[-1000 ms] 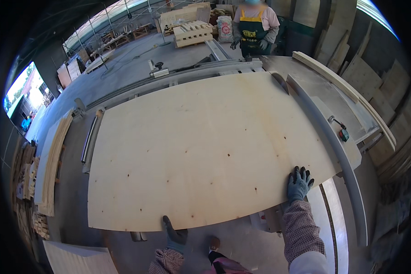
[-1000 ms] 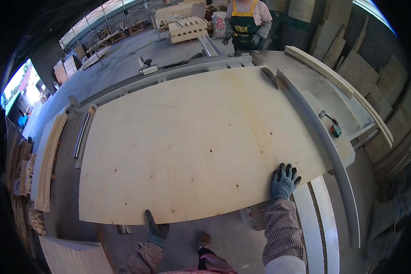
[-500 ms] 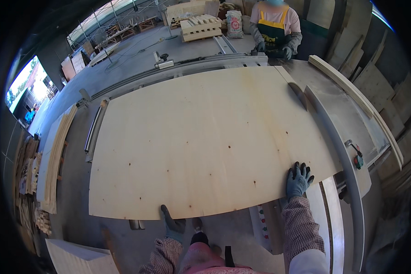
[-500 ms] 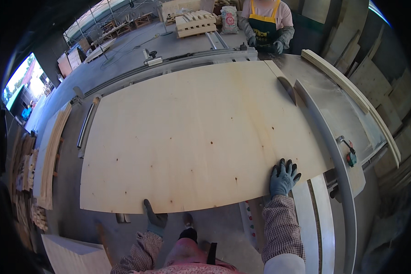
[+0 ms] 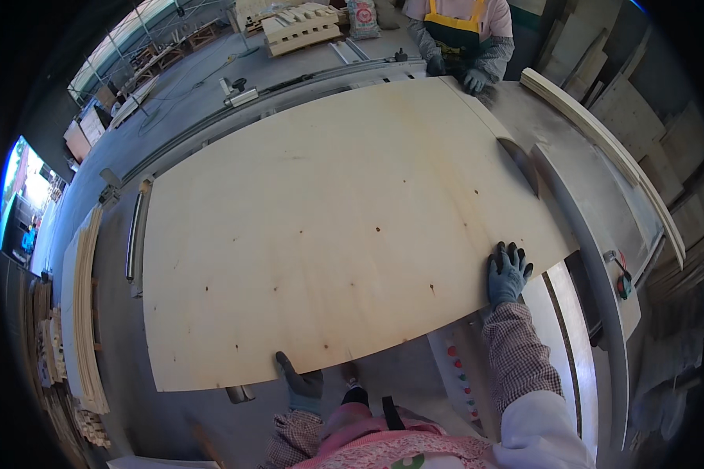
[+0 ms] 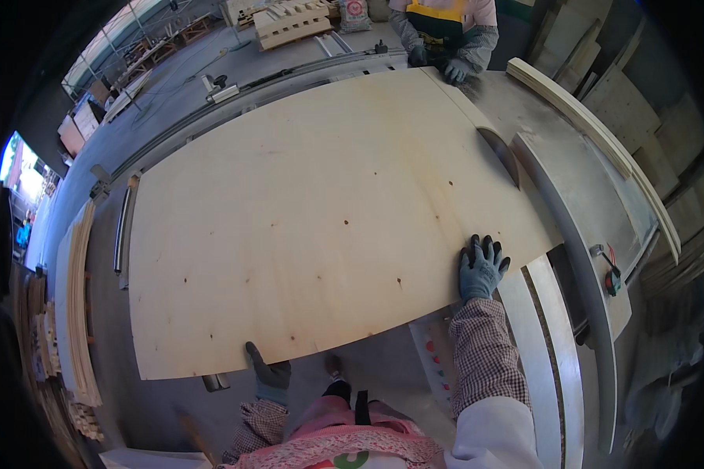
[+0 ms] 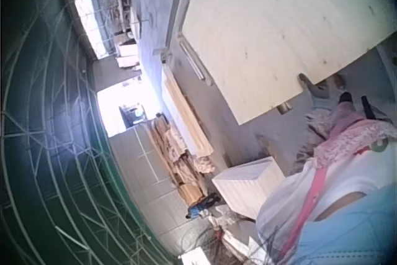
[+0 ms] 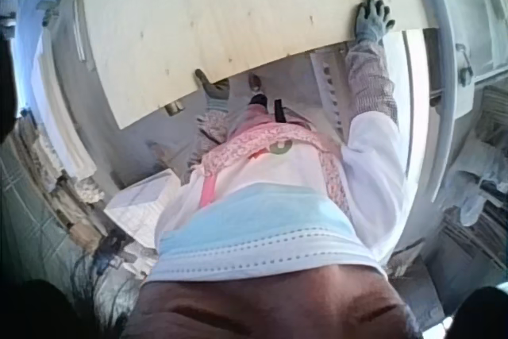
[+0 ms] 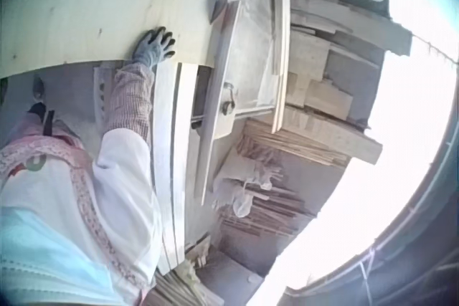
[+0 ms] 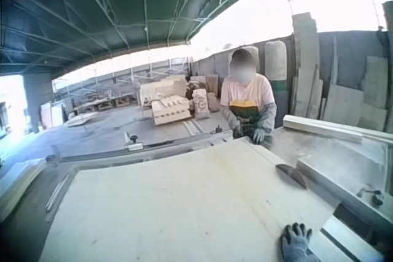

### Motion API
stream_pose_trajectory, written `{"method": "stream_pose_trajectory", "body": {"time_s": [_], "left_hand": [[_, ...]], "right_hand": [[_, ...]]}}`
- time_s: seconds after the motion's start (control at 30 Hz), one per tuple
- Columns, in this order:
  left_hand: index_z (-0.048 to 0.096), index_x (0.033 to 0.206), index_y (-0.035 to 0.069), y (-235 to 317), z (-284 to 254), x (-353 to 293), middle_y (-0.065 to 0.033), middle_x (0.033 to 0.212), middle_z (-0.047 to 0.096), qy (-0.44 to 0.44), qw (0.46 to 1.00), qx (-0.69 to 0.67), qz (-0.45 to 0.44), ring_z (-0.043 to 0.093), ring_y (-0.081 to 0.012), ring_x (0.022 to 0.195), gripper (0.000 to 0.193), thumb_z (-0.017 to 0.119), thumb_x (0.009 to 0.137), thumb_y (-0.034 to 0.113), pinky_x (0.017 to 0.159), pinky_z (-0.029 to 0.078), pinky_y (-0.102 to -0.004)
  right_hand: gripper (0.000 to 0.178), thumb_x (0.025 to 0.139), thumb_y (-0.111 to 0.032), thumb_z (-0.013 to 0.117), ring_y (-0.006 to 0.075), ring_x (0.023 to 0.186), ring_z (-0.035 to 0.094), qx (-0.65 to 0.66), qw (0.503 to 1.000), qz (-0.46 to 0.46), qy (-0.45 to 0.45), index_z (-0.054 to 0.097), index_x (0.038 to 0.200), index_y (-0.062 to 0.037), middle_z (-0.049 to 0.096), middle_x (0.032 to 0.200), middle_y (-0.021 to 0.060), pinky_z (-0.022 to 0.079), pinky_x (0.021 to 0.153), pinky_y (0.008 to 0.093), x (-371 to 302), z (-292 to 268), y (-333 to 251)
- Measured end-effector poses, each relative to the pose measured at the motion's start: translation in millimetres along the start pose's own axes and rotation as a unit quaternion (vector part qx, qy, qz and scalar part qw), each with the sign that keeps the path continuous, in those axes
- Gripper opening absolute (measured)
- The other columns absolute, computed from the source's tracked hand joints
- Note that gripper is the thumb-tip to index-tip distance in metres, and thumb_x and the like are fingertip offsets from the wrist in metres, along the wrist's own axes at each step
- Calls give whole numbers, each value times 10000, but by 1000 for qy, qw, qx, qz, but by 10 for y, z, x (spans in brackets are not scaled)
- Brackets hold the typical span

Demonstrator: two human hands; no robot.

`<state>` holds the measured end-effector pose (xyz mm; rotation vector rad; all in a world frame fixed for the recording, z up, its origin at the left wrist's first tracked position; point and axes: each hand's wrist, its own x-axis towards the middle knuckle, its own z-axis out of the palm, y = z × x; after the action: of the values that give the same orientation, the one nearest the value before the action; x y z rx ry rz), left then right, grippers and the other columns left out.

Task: The person carries a large plywood sheet to a panel saw and positions it for cutting. They guide the sheet through the saw blade with both hands while a coworker assists on the opposite side. The person maintains steady pressure and alignment as the sheet is cut.

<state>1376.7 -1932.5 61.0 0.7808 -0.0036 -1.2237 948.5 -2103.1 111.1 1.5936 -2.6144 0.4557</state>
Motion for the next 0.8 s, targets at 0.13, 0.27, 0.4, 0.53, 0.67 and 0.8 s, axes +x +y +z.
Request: {"method": "stream_pose_trajectory", "body": {"time_s": [0.13,0.27,0.4,0.53,0.67,0.8], "left_hand": [[416,1299,74,49,131,-80,-80,1269,519,-47,998,-22,29,511,-213,1143,546,514,902,436,937,471,-359],[417,1299,74,54,198,-109,-82,1278,514,-13,999,-25,21,512,-215,1145,540,523,901,423,940,476,-360],[423,1294,79,36,116,-87,-71,1273,519,-2,999,-15,34,524,-212,1134,538,536,895,421,934,485,-356],[429,1288,84,89,158,-129,-63,1264,526,-10,1000,-18,3,538,-205,1113,542,547,886,427,916,499,-343],[433,1283,88,120,2,-79,-62,1234,544,-27,1000,-2,-5,550,-201,1094,541,544,885,438,887,516,-328],[436,1272,93,145,18,-103,-54,1200,560,-34,999,20,-7,562,-194,1067,540,537,883,454,856,529,-316]], "right_hand": [[475,852,-396,503,241,1353,248,-10,1000,-5,1,476,1309,-270,365,1426,35,84,1114,494,-9,29,-50],[470,854,-413,499,236,1349,253,-4,1000,-5,13,484,1302,-271,375,1418,35,87,1114,493,-19,24,-22],[469,852,-423,501,239,1343,262,-3,1000,-7,31,491,1295,-271,388,1407,35,94,1111,499,-40,53,8],[466,850,-420,506,242,1340,267,-4,1000,-5,27,493,1292,-275,389,1406,34,98,1108,506,-73,43,20],[466,855,-412,499,253,1343,261,1,1000,-7,26,486,1298,-268,385,1409,43,99,1105,513,-104,-9,-6],[470,864,-412,479,277,1339,266,-5,999,-13,36,479,1306,-251,385,1409,64,107,1107,501,-138,16,25]]}}
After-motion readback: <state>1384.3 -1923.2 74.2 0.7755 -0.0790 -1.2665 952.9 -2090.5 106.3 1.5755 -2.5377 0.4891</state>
